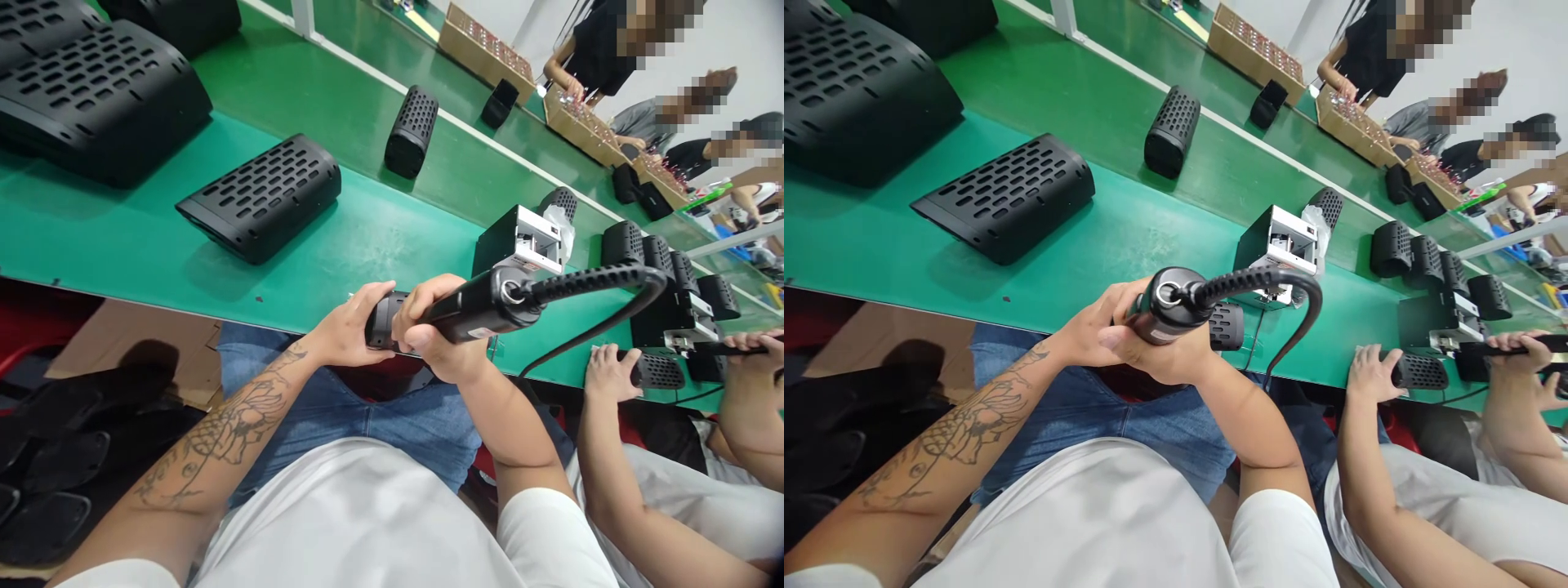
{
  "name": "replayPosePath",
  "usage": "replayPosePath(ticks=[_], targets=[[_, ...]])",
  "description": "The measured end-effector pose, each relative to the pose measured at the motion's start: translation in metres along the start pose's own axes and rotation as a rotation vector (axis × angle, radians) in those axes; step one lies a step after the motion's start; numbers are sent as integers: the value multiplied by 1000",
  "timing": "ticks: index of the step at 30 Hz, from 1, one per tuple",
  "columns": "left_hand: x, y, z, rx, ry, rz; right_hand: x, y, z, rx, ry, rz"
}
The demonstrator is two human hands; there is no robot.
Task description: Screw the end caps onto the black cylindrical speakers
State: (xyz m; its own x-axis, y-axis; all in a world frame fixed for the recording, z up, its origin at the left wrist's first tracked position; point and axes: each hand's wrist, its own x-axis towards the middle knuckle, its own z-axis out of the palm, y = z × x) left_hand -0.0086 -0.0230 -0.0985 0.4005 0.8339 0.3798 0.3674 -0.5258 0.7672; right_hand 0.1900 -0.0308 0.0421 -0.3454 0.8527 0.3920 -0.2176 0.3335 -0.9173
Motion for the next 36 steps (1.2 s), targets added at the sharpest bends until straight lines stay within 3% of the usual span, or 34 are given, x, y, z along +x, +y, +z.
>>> replayPosePath(ticks=[2, 4, 6, 9, 12, 14, 17, 21, 25, 27, 29, 32, 34, 36], targets=[[-3, 2, -6, -1, -50, 73, 3, -12, -9, 5, 73, -65], [-9, 1, -12, 4, -65, 130, 7, -27, -32, -20, 223, -207], [-16, -2, -18, 21, -14, 99, 10, -42, -70, -132, 457, -351], [-13, -10, -23, 58, 135, -68, 13, -51, -142, -397, 777, -452], [22, -20, -21, 77, 272, -189, 14, -43, -198, -534, 884, -430], [66, -27, -11, 63, 330, -202, 14, -34, -217, -504, 884, -404], [153, -38, 19, 82, 438, -200, 10, -25, -220, -414, 839, -349], [274, -50, 74, 96, 537, -250, 4, -26, -213, -401, 820, -311], [357, -56, 114, 70, 490, -325, -5, -32, -209, -421, 839, -281], [374, -60, 120, 90, 425, -374, -14, -36, -207, -393, 831, -265], [377, -68, 116, 143, 344, -361, -26, -40, -203, -328, 799, -281], [366, -86, 92, 250, 277, -169, -40, -43, -194, -248, 730, -305], [361, -99, 73, 309, 350, -100, -43, -44, -186, -225, 696, -302], [365, -110, 56, 314, 504, -222, -40, -43, -176, -213, 670, -291]])
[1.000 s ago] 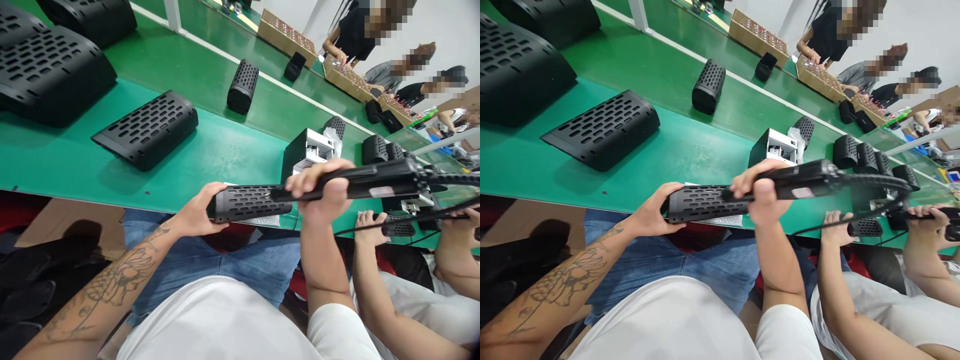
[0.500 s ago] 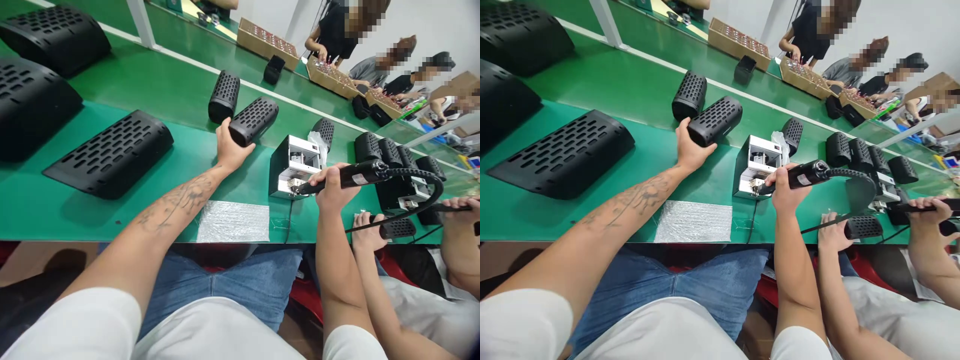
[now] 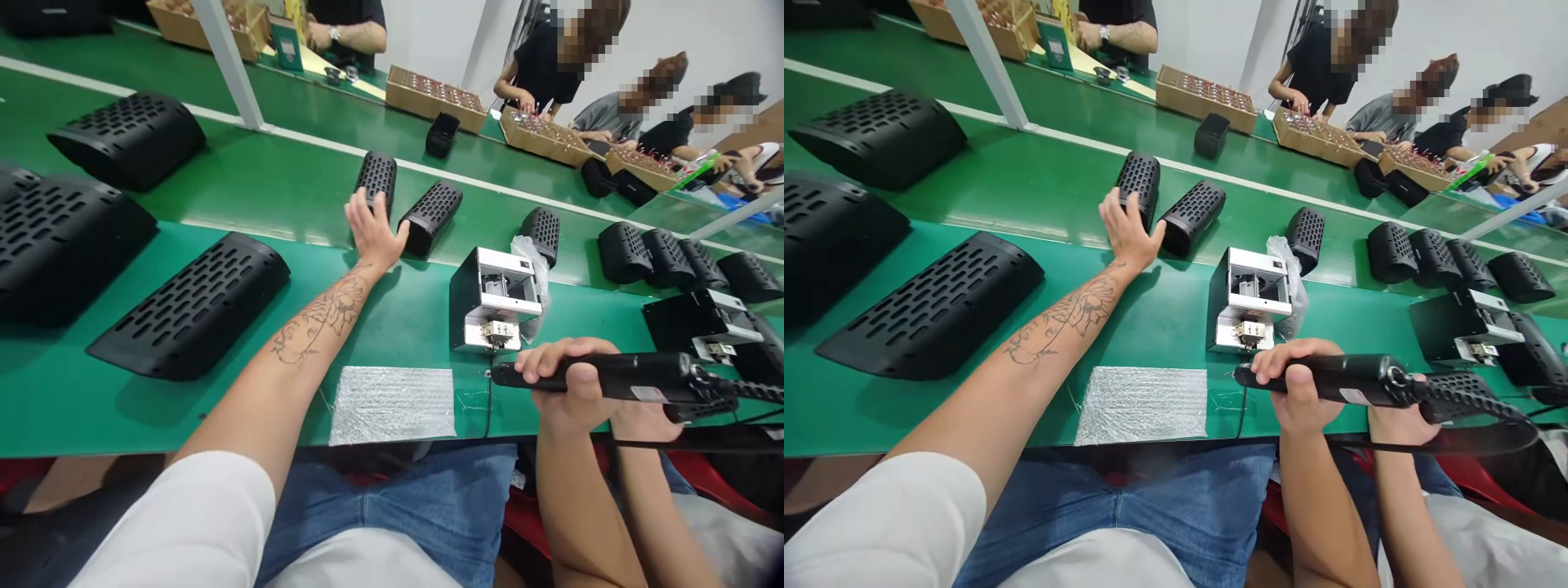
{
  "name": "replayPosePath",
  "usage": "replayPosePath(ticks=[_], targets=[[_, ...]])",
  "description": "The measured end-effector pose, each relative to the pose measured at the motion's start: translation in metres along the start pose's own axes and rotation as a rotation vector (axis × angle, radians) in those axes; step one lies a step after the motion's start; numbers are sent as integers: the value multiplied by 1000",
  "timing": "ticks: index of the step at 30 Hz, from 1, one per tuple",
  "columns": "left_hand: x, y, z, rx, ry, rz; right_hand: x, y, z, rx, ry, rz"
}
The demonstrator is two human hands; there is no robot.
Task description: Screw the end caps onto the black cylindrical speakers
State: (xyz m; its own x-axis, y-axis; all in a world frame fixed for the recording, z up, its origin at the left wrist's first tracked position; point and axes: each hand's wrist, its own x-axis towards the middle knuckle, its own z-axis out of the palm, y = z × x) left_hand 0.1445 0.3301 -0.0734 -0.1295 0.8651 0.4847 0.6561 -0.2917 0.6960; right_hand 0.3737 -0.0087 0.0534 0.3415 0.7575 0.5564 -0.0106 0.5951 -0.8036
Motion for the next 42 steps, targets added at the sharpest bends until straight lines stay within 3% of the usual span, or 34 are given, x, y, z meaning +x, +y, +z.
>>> replayPosePath(ticks=[2, 4, 7, 10, 14, 16, 20, 23, 26, 29, 35, 42], targets=[[17, -6, -2, -19, 76, -257, -4, -2, 13, -1, -9, 20], [33, -5, -2, -80, 56, -463, -9, -5, 24, -4, -16, 37], [44, 5, -11, -194, 10, -573, -19, -12, 33, 20, -42, 53], [30, 16, -40, -246, 52, -593, -31, -25, 33, 66, -71, 53], [-39, 16, -114, -323, 92, -480, -45, -48, 30, 96, -103, 85], [-90, 9, -161, -331, 11, -396, -51, -62, 29, 121, -133, 103], [-189, -11, -245, -299, -272, -211, -63, -87, 28, 219, -218, 63], [-242, -21, -276, -329, -505, -158, -70, -96, 26, 206, -195, -13], [-269, -25, -282, -307, -661, -84, -76, -94, 28, 129, -114, -103], [-278, -28, -275, -324, -736, 15, -78, -84, 33, 101, -83, -137], [-282, -34, -268, -374, -726, 125, -71, -61, 45, 61, -120, -90], [-284, -34, -268, -385, -729, 127, -64, -46, 50, 72, -164, 21]])
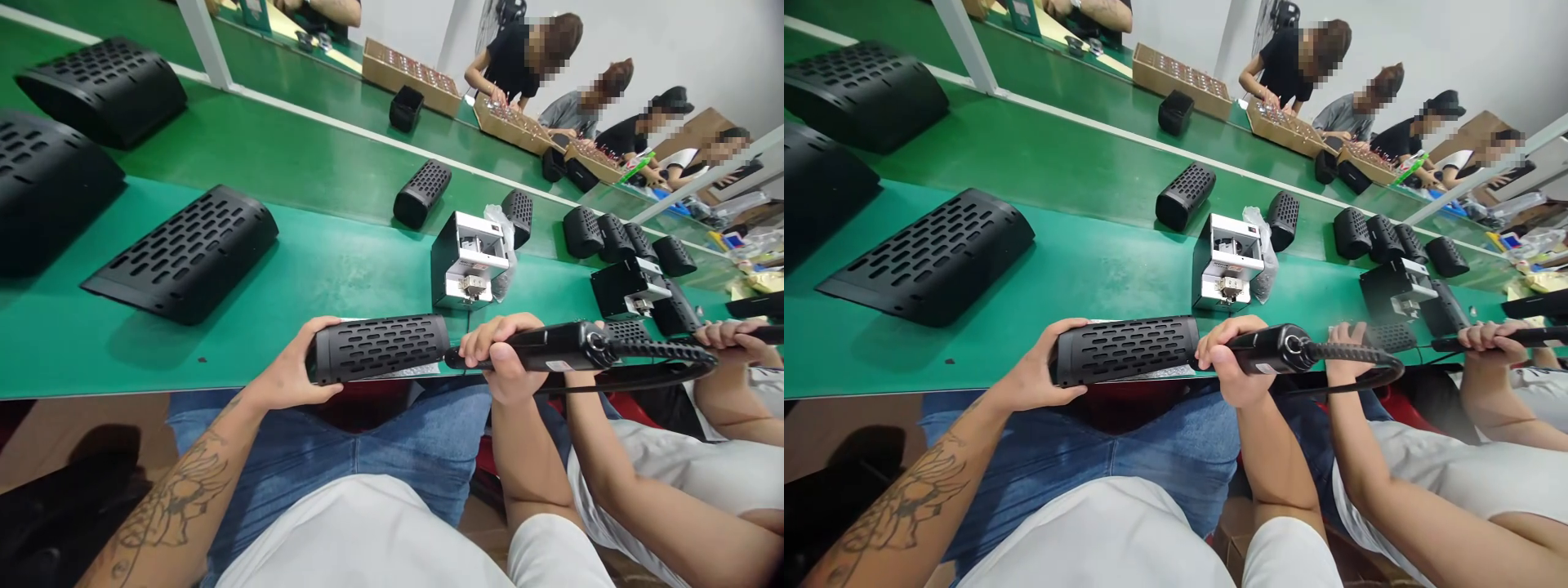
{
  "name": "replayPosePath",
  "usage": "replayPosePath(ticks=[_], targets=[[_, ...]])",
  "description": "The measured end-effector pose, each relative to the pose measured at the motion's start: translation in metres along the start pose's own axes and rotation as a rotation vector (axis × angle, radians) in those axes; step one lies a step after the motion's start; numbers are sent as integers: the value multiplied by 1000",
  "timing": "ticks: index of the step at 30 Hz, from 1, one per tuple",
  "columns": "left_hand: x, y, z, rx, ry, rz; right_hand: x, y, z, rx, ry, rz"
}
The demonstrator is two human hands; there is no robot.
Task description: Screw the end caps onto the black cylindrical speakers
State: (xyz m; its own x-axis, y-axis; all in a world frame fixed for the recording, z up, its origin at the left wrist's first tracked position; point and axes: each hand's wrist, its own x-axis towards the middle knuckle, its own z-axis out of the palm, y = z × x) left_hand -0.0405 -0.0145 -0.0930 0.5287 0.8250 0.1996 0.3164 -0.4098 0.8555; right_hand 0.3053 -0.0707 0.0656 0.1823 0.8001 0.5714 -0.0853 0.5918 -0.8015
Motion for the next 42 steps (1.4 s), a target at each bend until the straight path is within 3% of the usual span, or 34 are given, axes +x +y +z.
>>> replayPosePath(ticks=[8, 14, 24, 28, 31, 33, 36, 39, 42], targets=[[2, 6, -1, 1, 0, -7, 6, 3, -1, 3, -102, 68], [2, 8, -1, -11, 2, 2, 8, 2, 0, 45, -230, 43], [2, 8, -1, -37, 1, -1, 1, 3, -2, 54, -265, 47], [-2, 5, 3, -31, 26, 80, 12, -8, -15, 69, -195, -3], [-4, 5, 5, -29, 45, 108, 45, -6, -34, -26, 16, -54], [-4, 6, 5, -27, 44, 95, 72, 8, -46, -155, 185, -107], [-4, 9, 4, -16, 33, 62, 103, 43, -57, -325, 335, -200], [-4, 10, 4, -9, 28, 36, 113, 74, -61, -380, 371, -189], [-4, 12, 4, -1, 24, -1, 107, 82, -64, -432, 378, -131]])
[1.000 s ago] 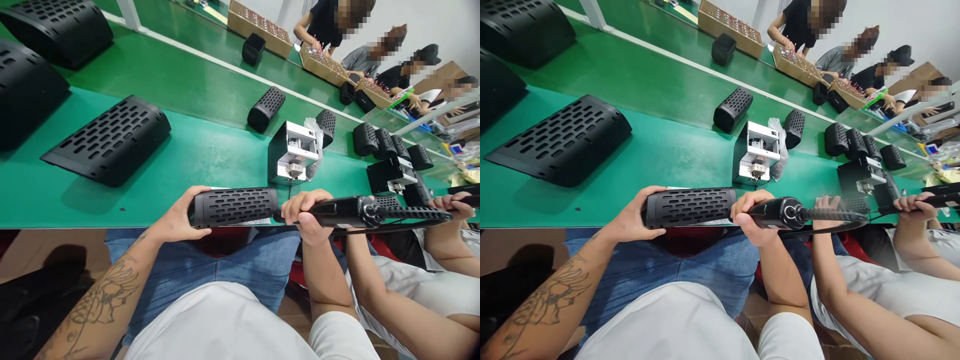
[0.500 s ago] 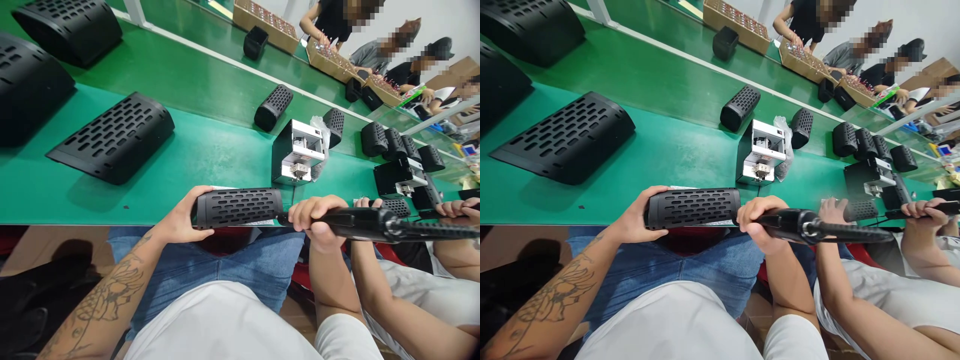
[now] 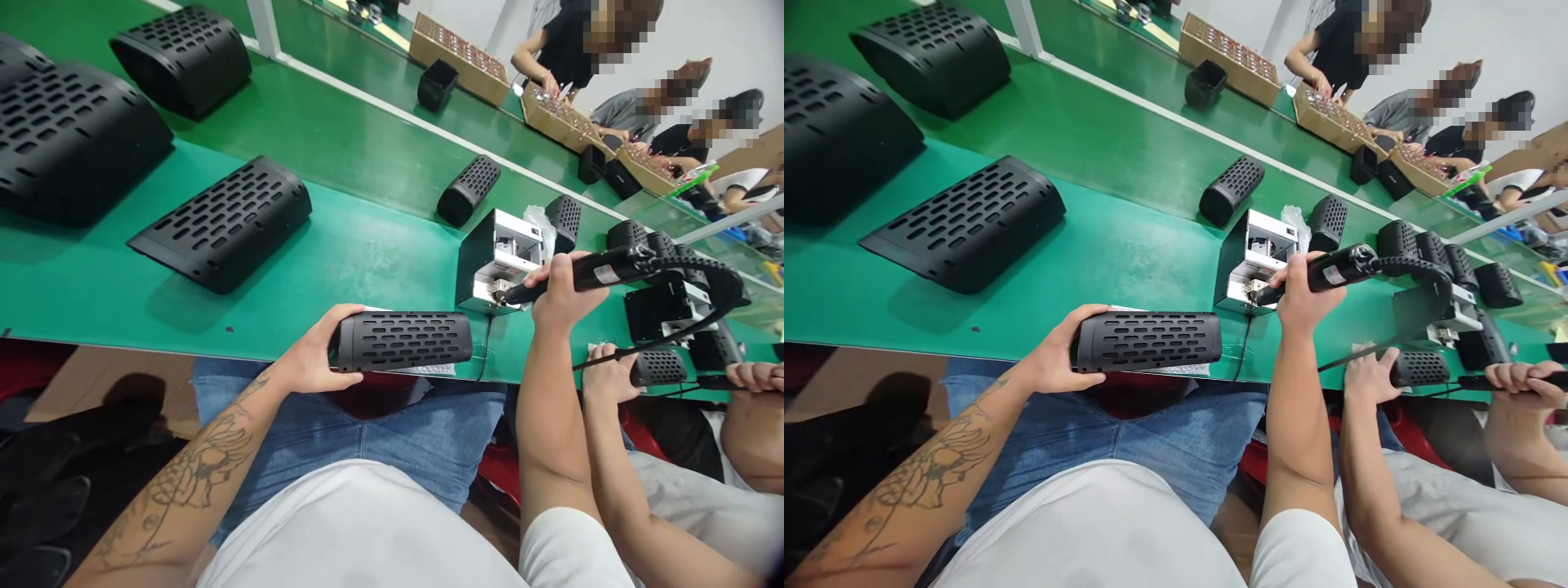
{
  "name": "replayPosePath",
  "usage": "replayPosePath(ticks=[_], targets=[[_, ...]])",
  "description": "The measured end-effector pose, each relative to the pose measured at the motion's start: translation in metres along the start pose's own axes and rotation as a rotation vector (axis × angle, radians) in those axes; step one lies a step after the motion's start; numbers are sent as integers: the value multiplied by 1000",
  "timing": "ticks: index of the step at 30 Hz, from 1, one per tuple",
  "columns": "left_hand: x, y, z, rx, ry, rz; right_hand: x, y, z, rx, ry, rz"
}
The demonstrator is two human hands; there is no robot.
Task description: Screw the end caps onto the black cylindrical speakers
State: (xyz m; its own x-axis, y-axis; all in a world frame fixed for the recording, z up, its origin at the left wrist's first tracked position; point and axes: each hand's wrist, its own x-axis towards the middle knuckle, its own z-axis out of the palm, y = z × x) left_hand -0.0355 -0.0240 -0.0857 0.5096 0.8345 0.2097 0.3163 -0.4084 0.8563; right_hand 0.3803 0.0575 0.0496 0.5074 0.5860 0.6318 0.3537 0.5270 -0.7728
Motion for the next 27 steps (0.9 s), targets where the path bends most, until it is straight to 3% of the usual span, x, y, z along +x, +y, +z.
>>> replayPosePath(ticks=[3, 7, 10, 13, 19, 27], targets=[[0, 2, 1, 14, 0, -31, -8, -16, -7, -12, -17, 22], [2, 4, 4, 17, 4, -35, -30, -70, -13, 116, -67, -7], [3, 2, 5, 5, 8, -28, -60, -114, -9, 235, -283, 39], [4, 1, 5, -2, 11, -20, -90, -137, 6, 379, -496, 85], [5, 5, 4, -6, 2, -18, -116, -126, 36, 555, -580, 114], [5, 5, 6, -15, 5, -38, -122, -113, 30, 487, -740, 184]])
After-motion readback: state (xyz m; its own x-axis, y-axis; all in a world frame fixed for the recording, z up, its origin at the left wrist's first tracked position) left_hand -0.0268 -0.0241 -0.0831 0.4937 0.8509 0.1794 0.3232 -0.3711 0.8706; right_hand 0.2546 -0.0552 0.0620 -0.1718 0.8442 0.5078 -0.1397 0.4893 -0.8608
